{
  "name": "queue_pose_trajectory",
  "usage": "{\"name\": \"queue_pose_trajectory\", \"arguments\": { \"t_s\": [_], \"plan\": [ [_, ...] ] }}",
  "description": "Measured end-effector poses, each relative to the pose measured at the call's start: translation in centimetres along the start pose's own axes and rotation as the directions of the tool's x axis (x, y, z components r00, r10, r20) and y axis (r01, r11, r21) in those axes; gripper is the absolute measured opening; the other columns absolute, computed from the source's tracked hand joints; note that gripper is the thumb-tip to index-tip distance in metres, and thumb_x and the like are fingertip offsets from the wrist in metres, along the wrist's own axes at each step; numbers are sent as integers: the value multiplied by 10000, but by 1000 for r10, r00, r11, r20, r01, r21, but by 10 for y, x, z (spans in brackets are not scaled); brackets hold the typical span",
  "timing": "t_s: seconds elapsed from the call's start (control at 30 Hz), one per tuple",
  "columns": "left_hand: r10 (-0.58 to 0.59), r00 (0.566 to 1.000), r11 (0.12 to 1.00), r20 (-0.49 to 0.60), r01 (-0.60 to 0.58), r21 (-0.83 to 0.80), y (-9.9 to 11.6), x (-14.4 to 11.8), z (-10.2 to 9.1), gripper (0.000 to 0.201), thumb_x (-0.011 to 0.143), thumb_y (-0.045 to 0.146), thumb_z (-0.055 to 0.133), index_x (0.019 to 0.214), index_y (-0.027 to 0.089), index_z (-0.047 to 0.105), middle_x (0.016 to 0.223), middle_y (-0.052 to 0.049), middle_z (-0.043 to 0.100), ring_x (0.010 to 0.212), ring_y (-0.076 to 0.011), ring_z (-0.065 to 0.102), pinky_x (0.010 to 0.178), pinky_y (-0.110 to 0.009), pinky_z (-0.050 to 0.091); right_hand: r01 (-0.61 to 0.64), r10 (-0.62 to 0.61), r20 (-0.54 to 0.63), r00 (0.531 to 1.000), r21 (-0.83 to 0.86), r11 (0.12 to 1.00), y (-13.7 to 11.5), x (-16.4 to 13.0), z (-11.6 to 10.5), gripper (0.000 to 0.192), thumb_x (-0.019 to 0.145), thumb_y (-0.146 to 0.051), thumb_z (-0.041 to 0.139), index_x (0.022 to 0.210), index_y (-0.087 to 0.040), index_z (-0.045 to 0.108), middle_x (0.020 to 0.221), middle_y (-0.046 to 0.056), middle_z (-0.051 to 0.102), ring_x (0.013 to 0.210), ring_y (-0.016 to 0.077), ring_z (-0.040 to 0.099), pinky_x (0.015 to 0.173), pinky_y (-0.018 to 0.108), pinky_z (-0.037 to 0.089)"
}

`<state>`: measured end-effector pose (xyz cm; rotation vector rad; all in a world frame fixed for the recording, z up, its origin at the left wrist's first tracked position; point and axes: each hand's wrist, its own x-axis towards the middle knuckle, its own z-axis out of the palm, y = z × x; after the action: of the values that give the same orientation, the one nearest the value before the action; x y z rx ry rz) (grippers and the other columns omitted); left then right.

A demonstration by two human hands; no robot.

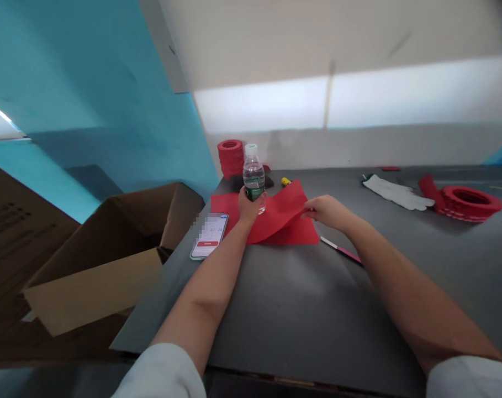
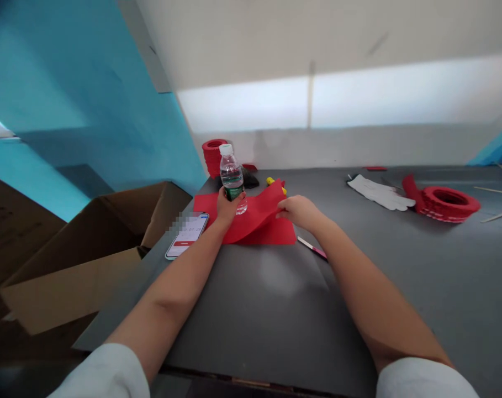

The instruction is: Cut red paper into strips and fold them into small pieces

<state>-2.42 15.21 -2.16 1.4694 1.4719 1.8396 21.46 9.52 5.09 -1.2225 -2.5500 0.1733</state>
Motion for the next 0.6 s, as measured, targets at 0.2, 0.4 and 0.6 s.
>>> {"name": "queue_pose_trajectory", "arguments": {
  "t_s": [0.2, 0.4, 0.6],
  "plan": [
    [27, 1000, 1000, 12, -27, 11, -3, 0, 0, 473, 645, 274, 772, 1041, 164, 538, 1000, -79, 631, 907, -206, 606, 811, -307, 470, -109, 110, 72, 991, -11, 994, -6, 8, -2, 91, 772, -253, 623, 727, -190, 671, 649, 7, 634, 590, 126, 510, 575, 252, 316],
    [44, 999, 999, 6, -44, 23, -3, -1, 0, 460, 653, 292, 766, 1035, 167, 543, 986, -79, 631, 900, -212, 605, 815, -319, 472, -133, 118, 151, 981, 94, 987, 6, 1, 2, 383, 838, -434, 525, 553, -180, 555, 537, -7, 567, 528, 108, 480, 539, 247, 305],
    [40, 999, 999, 20, -40, 24, 0, -3, 1, 491, 667, 275, 756, 1083, 160, 521, 1033, -91, 621, 937, -209, 606, 846, -316, 469, -145, 138, 136, 981, 44, 988, 11, 0, 6, 290, 829, -402, 534, 662, -190, 639, 676, 17, 611, 622, 123, 513, 586, 250, 318]
  ]
}}
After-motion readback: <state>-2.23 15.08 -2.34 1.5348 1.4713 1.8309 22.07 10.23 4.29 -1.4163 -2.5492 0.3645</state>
